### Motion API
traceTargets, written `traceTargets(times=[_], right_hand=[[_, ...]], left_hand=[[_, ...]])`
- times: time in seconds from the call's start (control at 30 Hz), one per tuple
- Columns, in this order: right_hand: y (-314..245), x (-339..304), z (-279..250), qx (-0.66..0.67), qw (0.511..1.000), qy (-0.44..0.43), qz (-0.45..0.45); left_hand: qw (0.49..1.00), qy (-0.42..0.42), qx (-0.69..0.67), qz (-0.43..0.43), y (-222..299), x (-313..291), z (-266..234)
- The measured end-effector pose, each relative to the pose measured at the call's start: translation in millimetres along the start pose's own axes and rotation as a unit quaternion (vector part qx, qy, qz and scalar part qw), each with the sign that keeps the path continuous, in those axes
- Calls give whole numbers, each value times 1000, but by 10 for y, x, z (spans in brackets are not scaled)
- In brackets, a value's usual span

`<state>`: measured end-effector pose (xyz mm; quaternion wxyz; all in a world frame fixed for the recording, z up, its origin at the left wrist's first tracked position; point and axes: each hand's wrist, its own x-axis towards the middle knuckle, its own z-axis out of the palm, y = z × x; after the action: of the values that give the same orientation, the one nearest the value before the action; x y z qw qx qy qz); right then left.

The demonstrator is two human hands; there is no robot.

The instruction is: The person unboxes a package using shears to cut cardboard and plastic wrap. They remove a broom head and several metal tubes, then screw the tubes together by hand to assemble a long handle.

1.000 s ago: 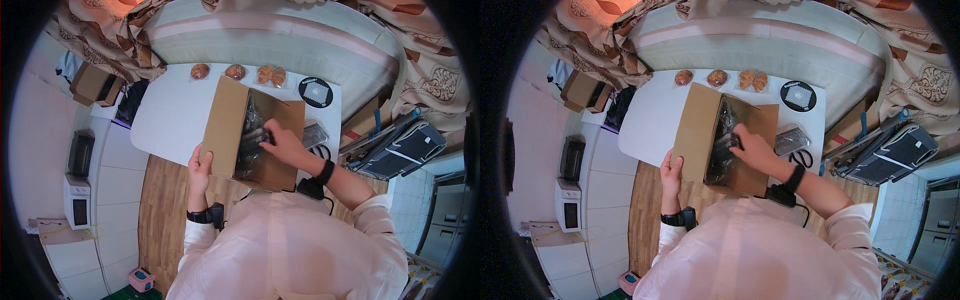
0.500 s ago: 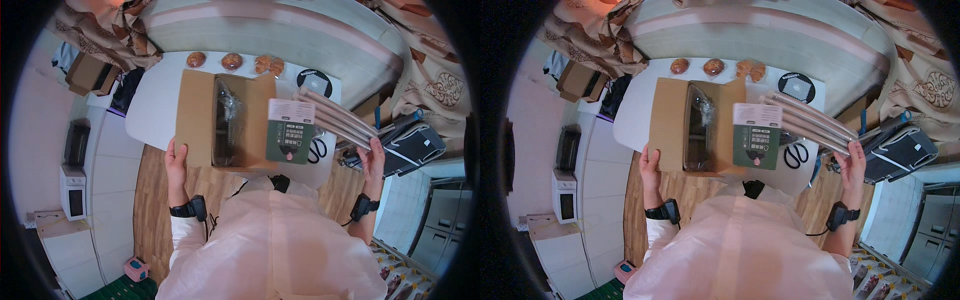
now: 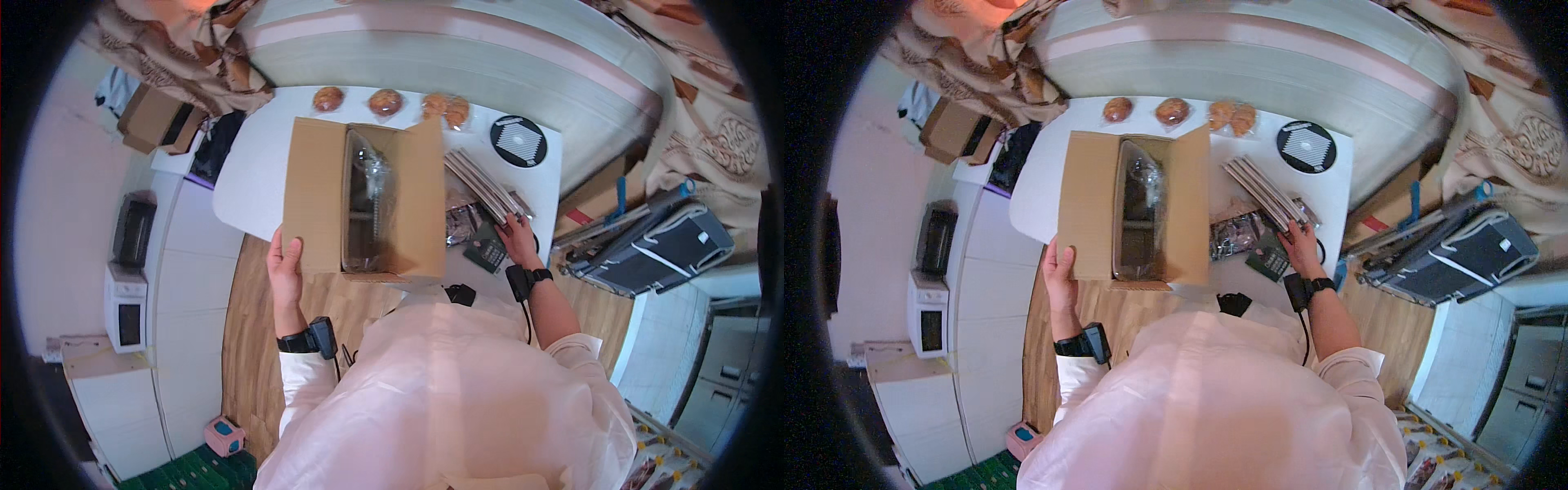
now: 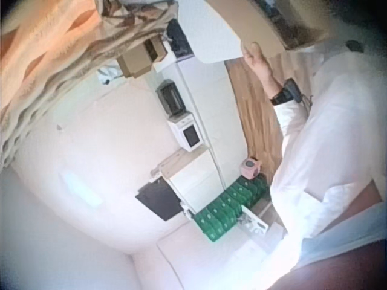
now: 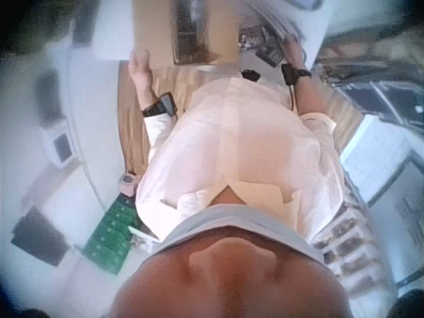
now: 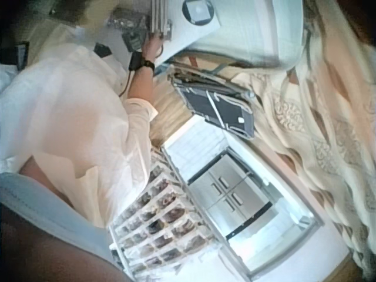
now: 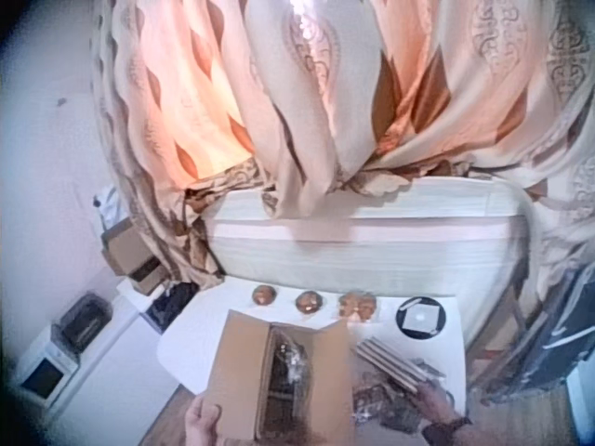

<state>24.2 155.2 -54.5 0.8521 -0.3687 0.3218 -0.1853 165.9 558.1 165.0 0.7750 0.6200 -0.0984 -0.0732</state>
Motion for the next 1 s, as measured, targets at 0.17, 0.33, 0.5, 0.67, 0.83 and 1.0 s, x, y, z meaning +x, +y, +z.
traceTargets(times=[0.17,0.33,0.5,0.67,0.83,1.0], right_hand=[[-58,-12,286,-292,950,-53,-100],[-367,-283,280,-548,809,56,-207],[-361,-516,-4,-702,675,-108,-200],[-269,-651,58,-779,544,-183,-253],[-144,-555,-42,-781,558,-219,-176],[-433,-692,282,-713,609,-229,-261]], left_hand=[[1000,21,-6,-5,5,-123,-68],[999,43,-25,-16,-29,-147,-104],[998,56,-31,-16,-87,-109,-174],[997,50,-56,-17,-55,-90,-132],[997,51,-52,-28,-49,-95,-129],[997,40,-59,-23,-60,-162,-144]])
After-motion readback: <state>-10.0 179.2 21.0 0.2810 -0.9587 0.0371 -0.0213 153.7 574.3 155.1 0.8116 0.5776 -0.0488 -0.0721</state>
